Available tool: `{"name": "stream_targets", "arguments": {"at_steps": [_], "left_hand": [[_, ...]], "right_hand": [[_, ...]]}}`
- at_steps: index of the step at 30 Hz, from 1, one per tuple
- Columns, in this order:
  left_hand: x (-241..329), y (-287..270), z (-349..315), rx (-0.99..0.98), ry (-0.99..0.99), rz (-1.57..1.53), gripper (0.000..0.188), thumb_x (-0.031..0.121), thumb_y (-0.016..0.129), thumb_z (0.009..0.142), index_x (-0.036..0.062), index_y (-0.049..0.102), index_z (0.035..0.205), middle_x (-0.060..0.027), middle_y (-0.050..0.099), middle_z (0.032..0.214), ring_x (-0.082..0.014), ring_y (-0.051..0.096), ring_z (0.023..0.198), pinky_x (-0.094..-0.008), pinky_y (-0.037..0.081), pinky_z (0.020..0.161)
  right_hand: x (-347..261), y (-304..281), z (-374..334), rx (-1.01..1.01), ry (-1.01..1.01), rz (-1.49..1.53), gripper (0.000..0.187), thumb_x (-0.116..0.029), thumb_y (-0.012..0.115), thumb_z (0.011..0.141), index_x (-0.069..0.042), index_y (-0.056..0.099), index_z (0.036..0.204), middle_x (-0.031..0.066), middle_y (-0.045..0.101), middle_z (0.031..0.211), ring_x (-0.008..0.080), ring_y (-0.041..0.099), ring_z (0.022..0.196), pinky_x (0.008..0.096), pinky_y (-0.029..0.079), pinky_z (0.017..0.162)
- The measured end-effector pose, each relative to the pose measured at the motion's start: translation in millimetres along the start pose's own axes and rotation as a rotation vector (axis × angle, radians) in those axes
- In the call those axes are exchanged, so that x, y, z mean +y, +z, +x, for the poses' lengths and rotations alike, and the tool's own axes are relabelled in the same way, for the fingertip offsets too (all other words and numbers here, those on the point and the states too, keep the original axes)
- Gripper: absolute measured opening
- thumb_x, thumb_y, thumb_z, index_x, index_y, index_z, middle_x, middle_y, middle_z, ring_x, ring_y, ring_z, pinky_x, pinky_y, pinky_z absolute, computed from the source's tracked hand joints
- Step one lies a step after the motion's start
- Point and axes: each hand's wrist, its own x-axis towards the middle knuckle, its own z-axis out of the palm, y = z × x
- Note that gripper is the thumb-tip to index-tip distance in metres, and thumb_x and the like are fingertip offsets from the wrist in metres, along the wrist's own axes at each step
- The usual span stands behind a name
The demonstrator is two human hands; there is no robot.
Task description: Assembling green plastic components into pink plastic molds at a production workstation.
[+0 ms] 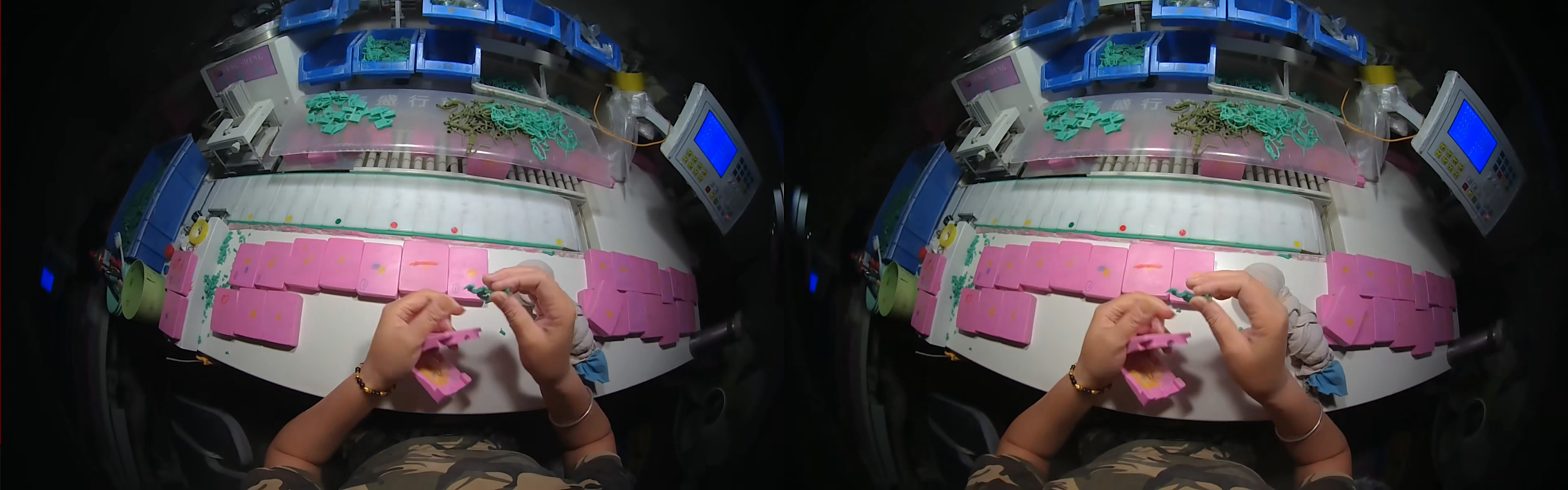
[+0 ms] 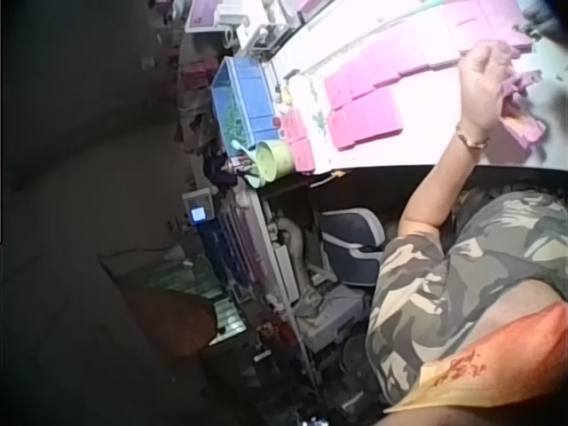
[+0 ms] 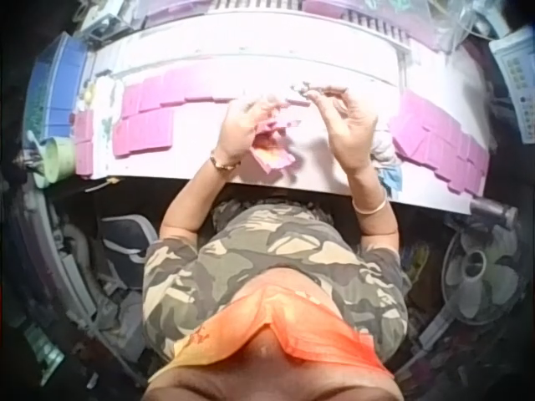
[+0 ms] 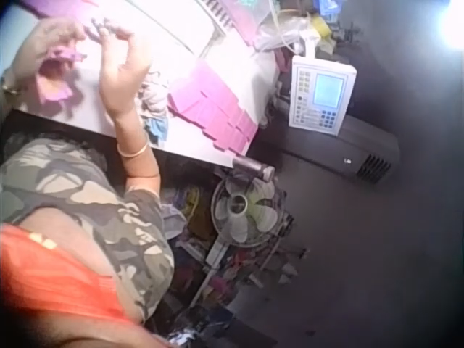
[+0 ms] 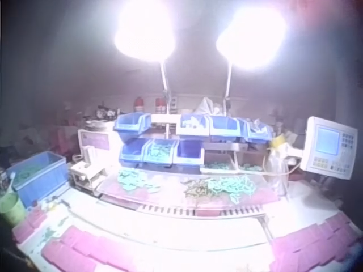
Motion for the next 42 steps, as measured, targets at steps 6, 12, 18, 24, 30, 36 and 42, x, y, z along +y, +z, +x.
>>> {"name": "stream_targets", "arguments": {"at_steps": [6,12,18,24,30,36,42], "left_hand": [[10.5,10.7,-6.1,-0.078,-0.091,-0.006,0.024,0.019,0.059,0.097,-0.0027,0.068,0.102,-0.0008,0.062,0.084,-0.0054,0.053,0.077,-0.0217,0.045,0.072],[7.7,9.5,-8.1,-0.041,-0.143,-0.043,0.019,0.013,0.061,0.094,-0.0026,0.068,0.102,-0.0015,0.065,0.088,-0.0053,0.058,0.081,-0.0209,0.047,0.074],[9.1,4.0,-8.9,-0.094,-0.179,-0.075,0.017,0.012,0.061,0.094,-0.0021,0.067,0.101,-0.0025,0.067,0.090,-0.0057,0.059,0.082,-0.0213,0.048,0.075],[15.2,4.3,-8.5,-0.093,-0.175,-0.033,0.016,0.012,0.062,0.094,-0.0018,0.067,0.098,-0.0029,0.067,0.090,-0.0062,0.060,0.083,-0.0220,0.049,0.076],[20.5,4.6,-9.4,-0.106,-0.165,0.039,0.011,0.010,0.061,0.092,-0.0001,0.066,0.092,-0.0020,0.065,0.083,-0.0071,0.060,0.078,-0.0225,0.048,0.073],[20.5,7.5,-13.0,-0.051,-0.108,0.293,0.010,0.005,0.060,0.090,-0.0027,0.065,0.090,-0.0017,0.064,0.081,-0.0077,0.061,0.076,-0.0228,0.049,0.071],[17.5,7.1,-8.8,-0.059,0.344,0.633,0.008,0.005,0.062,0.087,-0.0027,0.065,0.088,-0.0028,0.063,0.080,-0.0087,0.059,0.072,-0.0249,0.047,0.066]], "right_hand": [[2.8,0.5,-9.9,-0.096,-0.501,-0.499,0.029,0.003,0.073,0.069,-0.007,0.070,0.095,0.0067,0.063,0.088,0.0243,0.060,0.079,0.0341,0.047,0.068],[2.1,-2.3,-14.4,-0.142,-0.593,-0.667,0.033,-0.005,0.074,0.065,-0.009,0.071,0.098,0.0024,0.063,0.090,0.0225,0.059,0.081,0.0342,0.046,0.067],[-0.9,-2.4,-17.4,-0.158,-0.640,-0.761,0.027,-0.013,0.073,0.069,-0.009,0.070,0.096,0.0015,0.063,0.089,0.0203,0.060,0.081,0.0336,0.045,0.069],[-3.4,-1.0,-16.8,-0.161,-0.713,-0.840,0.025,-0.012,0.067,0.068,-0.006,0.068,0.092,0.0025,0.062,0.088,0.0188,0.061,0.079,0.0329,0.045,0.069],[-7.3,-2.6,-15.9,-0.265,-0.758,-0.848,0.025,-0.011,0.063,0.067,-0.005,0.068,0.091,0.0034,0.063,0.091,0.0186,0.061,0.079,0.0320,0.046,0.070],[-0.6,-0.5,-18.2,-0.286,-0.582,-0.751,0.020,-0.009,0.069,0.072,-0.005,0.063,0.091,0.0054,0.063,0.090,0.0212,0.062,0.080,0.0337,0.047,0.071],[13.0,1.2,-26.2,-0.258,-0.126,-0.261,0.010,-0.001,0.065,0.082,-0.001,0.061,0.091,0.0109,0.061,0.089,0.0224,0.060,0.080,0.0315,0.045,0.071]]}}
